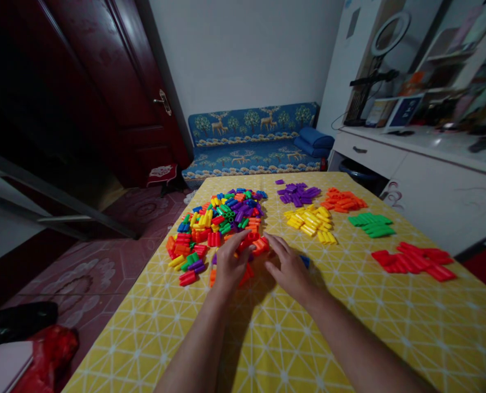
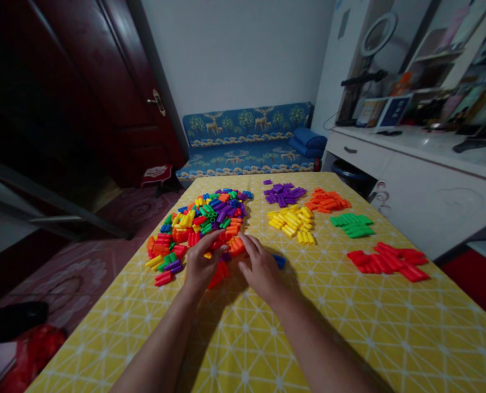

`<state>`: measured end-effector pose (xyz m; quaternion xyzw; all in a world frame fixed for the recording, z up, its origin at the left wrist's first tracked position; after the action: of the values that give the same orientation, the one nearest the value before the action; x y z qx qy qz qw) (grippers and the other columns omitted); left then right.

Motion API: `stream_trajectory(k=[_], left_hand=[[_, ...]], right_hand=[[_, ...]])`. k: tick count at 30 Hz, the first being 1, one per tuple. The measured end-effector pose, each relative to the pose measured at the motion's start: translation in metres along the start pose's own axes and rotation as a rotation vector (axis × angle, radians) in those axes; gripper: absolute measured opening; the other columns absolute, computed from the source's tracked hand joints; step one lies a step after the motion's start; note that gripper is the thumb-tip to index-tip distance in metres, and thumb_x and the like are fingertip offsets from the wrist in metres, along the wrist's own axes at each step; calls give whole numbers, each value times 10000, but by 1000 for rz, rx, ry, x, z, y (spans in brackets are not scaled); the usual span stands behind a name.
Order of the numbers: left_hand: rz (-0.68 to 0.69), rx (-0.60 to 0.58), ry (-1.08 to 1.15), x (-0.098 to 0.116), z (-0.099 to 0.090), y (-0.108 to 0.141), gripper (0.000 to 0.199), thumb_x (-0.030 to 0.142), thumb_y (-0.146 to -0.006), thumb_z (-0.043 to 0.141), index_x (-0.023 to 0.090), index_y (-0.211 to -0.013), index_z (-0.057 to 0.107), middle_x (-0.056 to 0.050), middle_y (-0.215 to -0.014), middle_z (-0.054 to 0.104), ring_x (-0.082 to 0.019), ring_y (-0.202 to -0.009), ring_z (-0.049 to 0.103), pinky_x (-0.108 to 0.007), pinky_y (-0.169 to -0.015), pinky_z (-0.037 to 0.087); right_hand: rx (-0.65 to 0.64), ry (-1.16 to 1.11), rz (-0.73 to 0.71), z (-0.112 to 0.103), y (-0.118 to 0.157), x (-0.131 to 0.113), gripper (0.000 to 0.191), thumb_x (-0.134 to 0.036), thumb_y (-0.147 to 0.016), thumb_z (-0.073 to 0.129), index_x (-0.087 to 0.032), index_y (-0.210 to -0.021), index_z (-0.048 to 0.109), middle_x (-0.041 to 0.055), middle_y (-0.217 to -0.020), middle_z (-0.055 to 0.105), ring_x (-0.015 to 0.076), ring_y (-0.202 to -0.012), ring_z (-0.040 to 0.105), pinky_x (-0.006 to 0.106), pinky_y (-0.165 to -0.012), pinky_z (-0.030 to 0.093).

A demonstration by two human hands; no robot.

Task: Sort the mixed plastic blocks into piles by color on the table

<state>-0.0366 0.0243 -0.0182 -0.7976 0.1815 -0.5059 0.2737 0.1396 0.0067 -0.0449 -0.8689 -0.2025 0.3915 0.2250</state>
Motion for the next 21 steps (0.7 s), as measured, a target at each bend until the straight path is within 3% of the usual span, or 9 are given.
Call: stream_trajectory(k=[4, 8, 11, 14, 18, 21], left_hand=[[-68, 172, 156, 7, 0, 2, 299, 309, -848, 674, 229, -1136, 674, -84, -1058, 719, -201, -898, 696, -296, -767, 572], [-230, 366, 471, 8, -1, -1, 343, 384, -863, 655, 211, -1156, 609, -36, -911, 676, -117, -659, 636, -207, -562, 531], [-331, 451, 659, 4, 0, -6, 353, 416, -815, 701, 204, -1079, 603, -14, -902, 643, -83, -642, 603, -170, -548, 511], [-441, 443, 817, 2, 3, -8, 356, 406, -760, 748, 214, -1021, 599, 3, -912, 623, -80, -690, 608, -154, -556, 506], [-510, 364, 894, 0, 9, -5, 388, 374, -709, 790, 215, -1016, 614, 23, -866, 601, -69, -663, 593, -144, -535, 493], [-534, 423, 877, -8, 6, -6, 408, 376, -687, 804, 208, -1002, 606, 29, -832, 606, -59, -614, 580, -144, -517, 479]], right_hand=[[-57, 44, 51, 5, 1, 5, 838, 20, -686, 526, -273, -1461, 397, 110, -1443, 497, 268, -1337, 487, 485, -1104, 431], [-47, -51, 36, 5, 0, 1, 704, -80, -754, 602, -276, -1414, 454, 98, -1395, 553, 264, -1298, 525, 494, -1083, 449], [-18, -199, 62, 5, 0, -8, 611, -177, -795, 657, -323, -1365, 493, 62, -1320, 614, 232, -1129, 639, 429, -965, 543], [-30, -353, 146, 5, 0, -17, 542, -232, -817, 668, -322, -1329, 513, 42, -1171, 690, 196, -902, 699, 341, -802, 592], [-3, -400, 189, 2, -1, -22, 232, -310, -911, 559, -246, -1127, 615, 32, -954, 723, 179, -801, 681, 282, -705, 558], [7, -348, 177, 1, -2, -19, 166, -319, -927, 524, -207, -965, 641, 11, -771, 688, 160, -675, 637, 254, -609, 511]])
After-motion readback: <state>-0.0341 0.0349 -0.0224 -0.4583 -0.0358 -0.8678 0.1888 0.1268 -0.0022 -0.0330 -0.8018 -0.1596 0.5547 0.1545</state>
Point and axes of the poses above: each hand's wrist, its own y-axis away from the middle knuckle, its own z-axis out of the palm, x = y × z, the point moved 1 cm from there along -y, towards the middle knuckle
